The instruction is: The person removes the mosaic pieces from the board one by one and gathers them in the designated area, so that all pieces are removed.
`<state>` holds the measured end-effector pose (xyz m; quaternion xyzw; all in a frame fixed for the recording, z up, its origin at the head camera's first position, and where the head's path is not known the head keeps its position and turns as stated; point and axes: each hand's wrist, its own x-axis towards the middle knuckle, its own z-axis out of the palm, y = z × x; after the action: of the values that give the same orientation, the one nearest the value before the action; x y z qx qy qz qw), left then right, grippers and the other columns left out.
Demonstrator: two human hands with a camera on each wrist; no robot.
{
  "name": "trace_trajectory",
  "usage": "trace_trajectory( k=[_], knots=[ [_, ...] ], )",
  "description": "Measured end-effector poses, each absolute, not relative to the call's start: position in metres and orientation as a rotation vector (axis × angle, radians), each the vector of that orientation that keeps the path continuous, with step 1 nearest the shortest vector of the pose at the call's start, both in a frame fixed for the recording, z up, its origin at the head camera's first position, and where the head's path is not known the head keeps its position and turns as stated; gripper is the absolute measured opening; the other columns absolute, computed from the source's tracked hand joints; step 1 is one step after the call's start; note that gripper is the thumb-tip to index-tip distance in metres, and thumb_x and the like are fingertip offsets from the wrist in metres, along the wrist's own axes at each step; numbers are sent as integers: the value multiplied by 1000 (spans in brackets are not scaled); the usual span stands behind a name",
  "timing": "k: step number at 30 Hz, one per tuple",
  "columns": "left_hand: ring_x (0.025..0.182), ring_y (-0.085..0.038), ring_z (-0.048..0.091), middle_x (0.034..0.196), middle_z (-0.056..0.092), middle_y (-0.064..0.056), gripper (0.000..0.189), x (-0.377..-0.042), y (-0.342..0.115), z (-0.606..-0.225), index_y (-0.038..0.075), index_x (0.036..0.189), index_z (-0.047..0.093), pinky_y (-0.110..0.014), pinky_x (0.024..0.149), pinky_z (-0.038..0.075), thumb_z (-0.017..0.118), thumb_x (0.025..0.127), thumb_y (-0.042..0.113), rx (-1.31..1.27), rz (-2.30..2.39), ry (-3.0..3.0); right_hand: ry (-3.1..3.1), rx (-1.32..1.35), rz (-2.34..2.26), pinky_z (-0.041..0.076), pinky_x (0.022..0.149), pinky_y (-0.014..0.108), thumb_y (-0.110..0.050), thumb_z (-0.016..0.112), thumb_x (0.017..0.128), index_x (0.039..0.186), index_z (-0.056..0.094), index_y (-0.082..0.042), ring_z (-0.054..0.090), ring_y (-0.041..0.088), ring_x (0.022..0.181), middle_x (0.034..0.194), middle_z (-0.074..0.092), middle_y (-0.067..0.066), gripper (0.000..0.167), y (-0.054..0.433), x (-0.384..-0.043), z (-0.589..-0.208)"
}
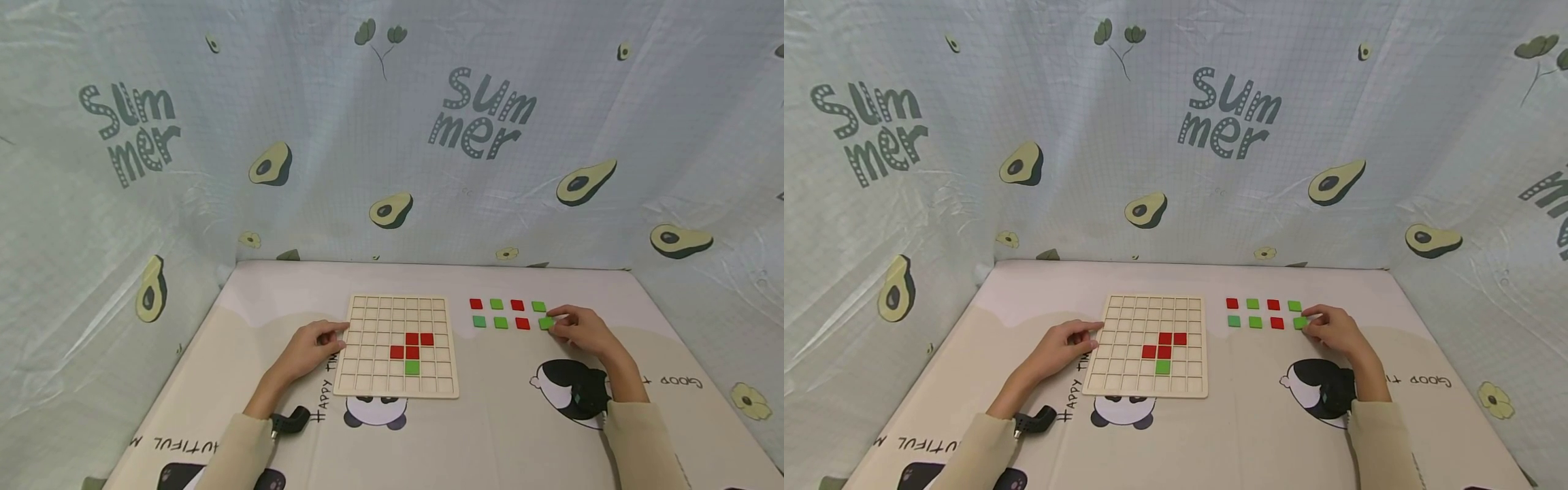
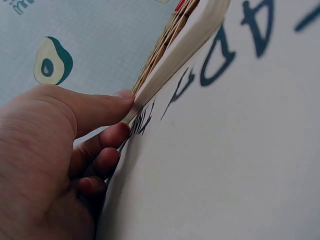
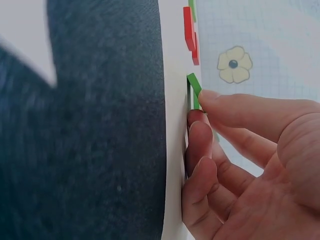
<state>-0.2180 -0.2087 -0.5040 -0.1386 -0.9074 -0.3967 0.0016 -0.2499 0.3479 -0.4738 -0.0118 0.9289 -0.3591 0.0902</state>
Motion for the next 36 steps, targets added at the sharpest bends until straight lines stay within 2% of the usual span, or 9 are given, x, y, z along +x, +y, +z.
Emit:
trace_trajectory(
  k=[25,36],
  knots=[
    [80,-13,51,86,59,2,40,-217,-209,-506,8,132,71,-25,72,41,75,95,20,-437,-1241,-2848,2793,-38,-1043,48,67,29,-12,66,96,130,62,6,56,24,84,93,63,11,39,344,-251,-475],
    [80,-13,51,86,59,2,40,-218,-209,-505,8,133,70,-25,72,42,75,95,20,-449,-1224,-2852,2797,-30,-1038,48,67,30,-12,67,96,129,63,6,57,24,84,95,64,12,38,346,-251,-476]
  ],
)
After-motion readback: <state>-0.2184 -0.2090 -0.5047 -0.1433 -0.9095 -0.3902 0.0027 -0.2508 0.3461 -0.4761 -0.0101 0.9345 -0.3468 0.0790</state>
